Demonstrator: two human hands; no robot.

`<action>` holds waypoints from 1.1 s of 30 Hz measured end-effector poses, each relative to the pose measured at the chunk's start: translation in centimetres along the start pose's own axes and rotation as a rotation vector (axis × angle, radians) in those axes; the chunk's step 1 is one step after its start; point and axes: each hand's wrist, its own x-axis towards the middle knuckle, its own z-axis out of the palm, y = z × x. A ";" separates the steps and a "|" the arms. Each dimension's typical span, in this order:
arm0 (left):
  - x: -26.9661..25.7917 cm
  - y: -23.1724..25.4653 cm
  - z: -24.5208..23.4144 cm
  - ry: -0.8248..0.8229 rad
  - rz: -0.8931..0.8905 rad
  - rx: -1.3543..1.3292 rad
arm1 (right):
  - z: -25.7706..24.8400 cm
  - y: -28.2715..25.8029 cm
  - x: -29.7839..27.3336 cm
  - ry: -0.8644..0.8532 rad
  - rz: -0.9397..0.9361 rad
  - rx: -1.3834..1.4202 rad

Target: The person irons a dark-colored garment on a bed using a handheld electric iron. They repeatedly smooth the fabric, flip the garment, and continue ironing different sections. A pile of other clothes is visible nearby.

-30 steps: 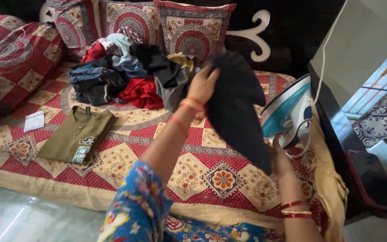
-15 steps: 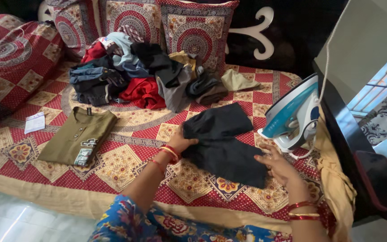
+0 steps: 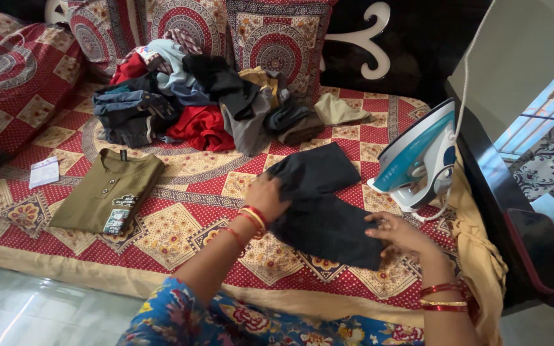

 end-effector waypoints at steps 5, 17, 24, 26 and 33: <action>2.5 2.8 4.3 0.023 0.335 -0.238 | -0.5 0.6 0.0 -0.141 -0.221 -0.029; 0.4 2.9 8.4 -0.076 0.552 -0.154 | 0.2 -0.9 -1.9 -0.283 -0.065 -0.066; -2.4 3.9 6.6 -0.110 0.593 -0.009 | 0.0 -0.2 -0.7 0.009 -0.169 0.108; -2.5 4.2 6.4 -0.127 0.574 0.008 | 0.0 0.7 0.4 0.054 -0.230 0.180; -2.2 6.4 6.1 -0.137 0.471 0.011 | -0.9 3.8 6.1 0.238 -0.407 0.096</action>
